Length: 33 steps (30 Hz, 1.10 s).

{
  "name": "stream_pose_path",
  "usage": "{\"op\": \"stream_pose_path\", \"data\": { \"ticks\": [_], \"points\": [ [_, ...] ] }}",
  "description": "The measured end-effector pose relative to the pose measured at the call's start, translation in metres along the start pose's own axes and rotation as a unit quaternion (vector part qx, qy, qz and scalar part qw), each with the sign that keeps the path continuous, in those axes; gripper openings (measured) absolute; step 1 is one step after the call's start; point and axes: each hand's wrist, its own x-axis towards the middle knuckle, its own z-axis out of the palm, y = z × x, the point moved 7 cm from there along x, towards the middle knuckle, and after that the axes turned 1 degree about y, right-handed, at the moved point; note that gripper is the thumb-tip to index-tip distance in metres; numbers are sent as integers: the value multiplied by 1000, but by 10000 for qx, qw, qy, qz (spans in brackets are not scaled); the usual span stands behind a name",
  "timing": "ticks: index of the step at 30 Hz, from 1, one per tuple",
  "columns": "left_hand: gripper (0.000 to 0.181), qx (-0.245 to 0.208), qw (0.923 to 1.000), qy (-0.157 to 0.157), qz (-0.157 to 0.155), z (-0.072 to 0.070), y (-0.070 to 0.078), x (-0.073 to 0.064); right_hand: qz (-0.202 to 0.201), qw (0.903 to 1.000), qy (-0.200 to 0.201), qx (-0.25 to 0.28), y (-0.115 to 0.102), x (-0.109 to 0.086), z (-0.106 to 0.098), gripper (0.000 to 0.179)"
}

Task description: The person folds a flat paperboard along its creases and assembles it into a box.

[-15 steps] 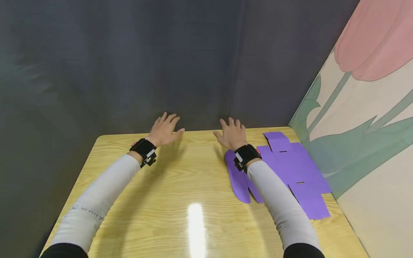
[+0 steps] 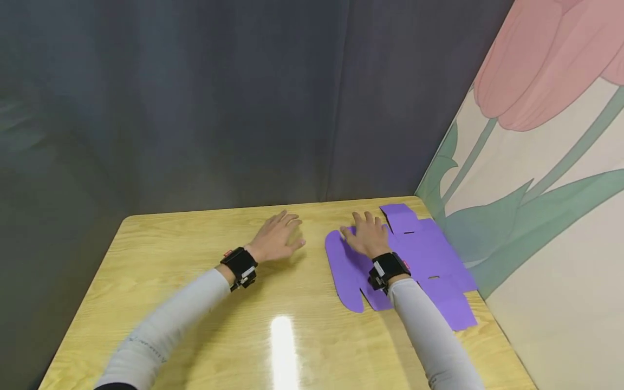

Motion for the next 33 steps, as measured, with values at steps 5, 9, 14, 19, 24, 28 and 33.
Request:
{"op": "stream_pose_path", "data": {
  "ticks": [5,9,14,19,24,28,33],
  "points": [
    [68,-161,9993,-168,308,31,39,12,263,9995,176,57,41,-14,-4,78],
    [73,-159,9980,-233,568,50,67,19,549,9982,193,138,74,-23,-7,82],
    [79,-81,9944,-345,996,69,101,23,1175,9930,131,50,115,-38,-12,93],
    [84,260,9913,-699,1085,81,114,17,1964,9797,-380,145,140,-55,-2,119],
    [90,310,9898,-1002,969,76,121,10,2362,9660,-1021,228,145,-73,9,130],
    [87,291,9893,-1129,875,69,133,1,2407,9637,-1152,131,146,-84,8,132],
    [90,324,9894,-1146,835,63,144,-9,2332,9650,-1188,154,140,-89,-2,132]
  ]
}}
